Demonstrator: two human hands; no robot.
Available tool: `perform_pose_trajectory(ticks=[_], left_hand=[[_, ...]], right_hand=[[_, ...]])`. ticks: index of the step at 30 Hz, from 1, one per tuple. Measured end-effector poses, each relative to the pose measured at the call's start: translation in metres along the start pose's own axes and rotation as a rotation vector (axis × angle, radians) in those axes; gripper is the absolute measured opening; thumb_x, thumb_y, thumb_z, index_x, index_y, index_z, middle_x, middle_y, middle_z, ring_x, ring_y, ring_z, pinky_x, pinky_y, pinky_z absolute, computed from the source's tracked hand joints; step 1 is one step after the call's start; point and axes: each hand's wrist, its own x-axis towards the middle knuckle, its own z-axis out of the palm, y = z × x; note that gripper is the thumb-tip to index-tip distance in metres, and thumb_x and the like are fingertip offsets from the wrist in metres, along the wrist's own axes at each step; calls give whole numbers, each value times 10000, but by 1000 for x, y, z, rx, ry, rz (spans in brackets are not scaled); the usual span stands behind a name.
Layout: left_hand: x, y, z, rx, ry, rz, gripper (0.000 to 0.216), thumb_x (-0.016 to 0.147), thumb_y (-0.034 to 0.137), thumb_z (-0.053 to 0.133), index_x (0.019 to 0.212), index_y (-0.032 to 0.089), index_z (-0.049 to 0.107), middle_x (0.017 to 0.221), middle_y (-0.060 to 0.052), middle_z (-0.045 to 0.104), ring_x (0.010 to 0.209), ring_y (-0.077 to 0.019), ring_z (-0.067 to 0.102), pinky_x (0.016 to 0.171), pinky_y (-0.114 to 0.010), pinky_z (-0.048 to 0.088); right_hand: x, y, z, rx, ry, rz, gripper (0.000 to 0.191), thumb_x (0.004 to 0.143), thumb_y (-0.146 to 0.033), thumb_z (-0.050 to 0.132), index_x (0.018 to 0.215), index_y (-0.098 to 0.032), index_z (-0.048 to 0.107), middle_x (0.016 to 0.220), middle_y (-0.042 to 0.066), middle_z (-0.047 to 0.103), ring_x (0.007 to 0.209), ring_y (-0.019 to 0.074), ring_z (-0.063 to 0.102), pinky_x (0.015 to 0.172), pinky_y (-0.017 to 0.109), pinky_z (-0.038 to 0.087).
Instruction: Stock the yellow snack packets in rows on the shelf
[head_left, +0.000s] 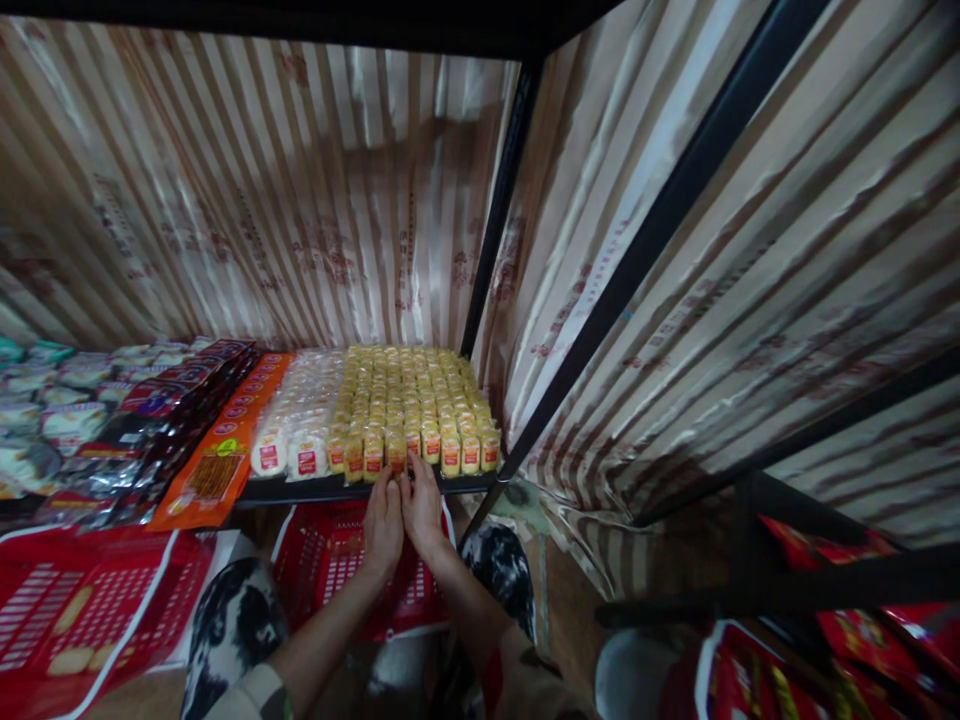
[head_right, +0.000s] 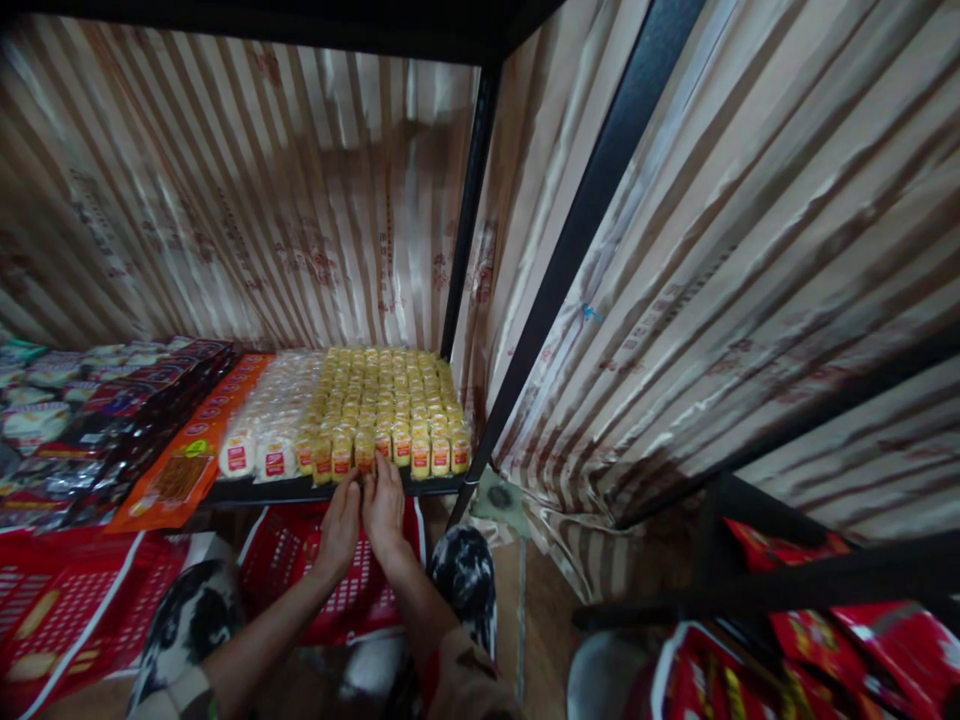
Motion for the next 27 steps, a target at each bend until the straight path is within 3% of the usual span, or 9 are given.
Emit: perform_pose_trajectory(ticks=[6,15,27], left_hand=[[-3,2,13,-32,-79,-10,491,865,419,343,1222,114,485,1330,-138,469,1240,-198,420,1070,-342,282],[4,2,41,58,-163,9,482,875,340,288,1229,82,488,1332,-144,470,1252,-184,404,1090,-352,251],[8,2,44,15,-179,10,479,870,325,303,1226,69,497,1346,-148,453,1267,-185,389,1100,-365,237]], right_hand=[[-10,4,-14,-1,40,60,458,837,-217,336,1270,-148,468,1261,134,499,1175,204,454,1000,393,376],[-9,33,-22,-33,46,133,515,810,-212,332,1311,-134,424,1332,119,439,1248,194,379,1041,380,328],[-17,42,-18,42,45,108,477,873,-233,278,1325,-174,416,1360,85,424,1280,168,337,1074,386,282]])
